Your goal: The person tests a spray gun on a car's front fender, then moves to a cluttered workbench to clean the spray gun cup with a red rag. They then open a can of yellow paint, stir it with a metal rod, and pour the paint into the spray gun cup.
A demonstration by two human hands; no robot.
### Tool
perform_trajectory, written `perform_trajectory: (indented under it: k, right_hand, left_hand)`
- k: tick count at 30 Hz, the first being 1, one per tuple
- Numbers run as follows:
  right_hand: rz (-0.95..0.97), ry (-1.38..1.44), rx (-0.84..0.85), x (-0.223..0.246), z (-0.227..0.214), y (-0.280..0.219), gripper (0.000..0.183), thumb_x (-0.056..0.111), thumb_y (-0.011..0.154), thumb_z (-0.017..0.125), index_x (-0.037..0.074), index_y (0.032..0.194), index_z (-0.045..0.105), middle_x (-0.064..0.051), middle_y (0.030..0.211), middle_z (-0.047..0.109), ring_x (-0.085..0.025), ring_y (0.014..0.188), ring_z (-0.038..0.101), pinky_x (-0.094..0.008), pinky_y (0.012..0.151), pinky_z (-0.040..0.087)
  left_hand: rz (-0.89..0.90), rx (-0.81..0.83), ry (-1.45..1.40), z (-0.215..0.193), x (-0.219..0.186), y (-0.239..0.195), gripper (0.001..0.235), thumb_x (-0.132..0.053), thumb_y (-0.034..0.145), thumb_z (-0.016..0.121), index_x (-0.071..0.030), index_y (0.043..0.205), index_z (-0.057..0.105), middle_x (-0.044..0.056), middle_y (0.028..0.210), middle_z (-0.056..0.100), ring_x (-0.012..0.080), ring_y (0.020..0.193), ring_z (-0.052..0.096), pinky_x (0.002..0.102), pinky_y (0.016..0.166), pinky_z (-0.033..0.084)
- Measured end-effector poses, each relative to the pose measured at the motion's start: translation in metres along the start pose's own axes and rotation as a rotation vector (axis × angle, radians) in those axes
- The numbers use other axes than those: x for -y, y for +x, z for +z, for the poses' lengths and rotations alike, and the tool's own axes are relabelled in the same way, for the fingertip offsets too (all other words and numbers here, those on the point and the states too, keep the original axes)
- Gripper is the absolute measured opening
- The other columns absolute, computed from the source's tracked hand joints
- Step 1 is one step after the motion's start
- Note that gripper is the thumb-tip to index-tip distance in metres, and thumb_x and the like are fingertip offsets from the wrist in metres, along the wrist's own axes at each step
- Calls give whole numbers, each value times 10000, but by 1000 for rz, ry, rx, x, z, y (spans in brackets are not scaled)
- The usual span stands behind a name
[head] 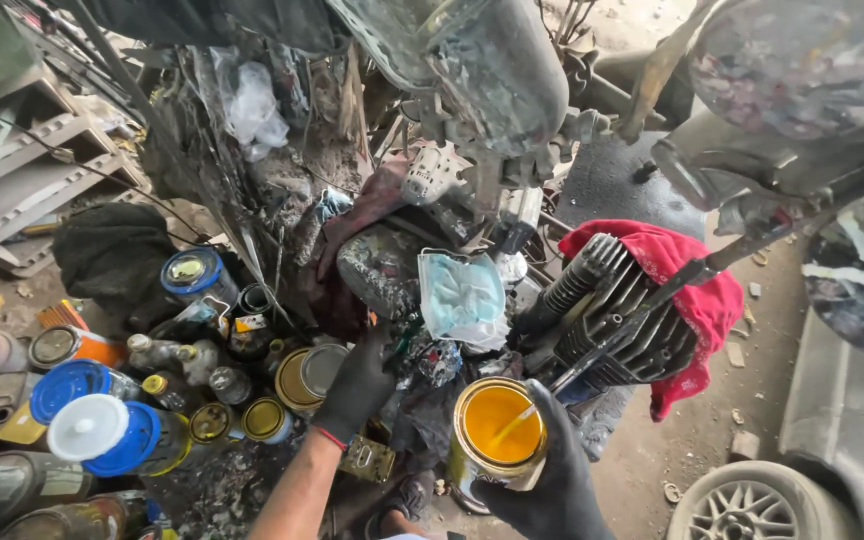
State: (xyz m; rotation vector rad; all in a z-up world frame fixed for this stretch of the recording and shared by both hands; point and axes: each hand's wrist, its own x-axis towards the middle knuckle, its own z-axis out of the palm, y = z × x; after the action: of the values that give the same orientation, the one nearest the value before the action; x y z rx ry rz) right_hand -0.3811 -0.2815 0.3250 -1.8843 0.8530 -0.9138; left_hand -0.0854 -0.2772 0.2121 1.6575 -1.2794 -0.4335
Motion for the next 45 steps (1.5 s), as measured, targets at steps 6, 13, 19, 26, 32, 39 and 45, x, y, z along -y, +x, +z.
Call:
perform_trajectory:
  k: [6,13,19,26,32,39,45]
  right_hand:
    - [-14,64,69,0,-5,18,1169,44,569,927,17,1545,284,-170,1419,579,-274,1351,553,-437,1112,429]
    - [15,128,77,-5,-5,20,1157,20,578,903,23,1550,275,-165,1414,596,-283,1350,573,-443,1109,444]
    - [3,3,52,-6,-3,20,1164,30,528,918,22,1523,314,-164,1391,599,-282,1328,578,-446,1100,445]
    - [2,71,69,0,-4,18,1142,52,570,919,13,1535,310,-176,1403,614,-284,1346,592,-443,1117,449]
    - [36,30,52,-4,-4,18,1142,63,536,939,1,1505,337,-175,1388,620,-286,1336,589,-444,1113,439]
    - [81,-14,48,-5,-5,17,1169,78,511,958,5,1499,338,-176,1376,622,-285,1328,591,-446,1110,438]
    - [89,112,59,-10,-5,13,1168,29,548,934,8,1526,296,-189,1407,597,-293,1345,574,-458,1112,440]
  left_hand:
    - [102,219,176,48,82,19,482,-130,868,673,-76,1333,554,254,1217,654,454,1091,632,512,891,518]
    - [88,451,298,39,73,44,540,-156,941,566,-235,1473,515,170,1317,659,383,1109,668,477,919,538]
    - [364,321,231,66,121,39,613,-56,891,548,-110,1498,486,208,1463,546,419,1297,531,487,1086,428]
    - [379,380,289,60,119,37,644,-93,893,588,-121,1519,442,209,1421,555,415,1240,545,517,1054,417]
    - [276,217,116,56,103,17,548,-98,961,516,-140,1506,475,254,1369,575,436,1209,571,501,971,484]
    - [106,178,137,49,85,16,394,-132,984,490,-126,1365,592,236,1226,664,428,1066,645,506,846,519]
    - [57,103,158,42,71,14,297,-180,950,560,-49,1203,642,228,1118,705,418,1038,664,500,846,522]
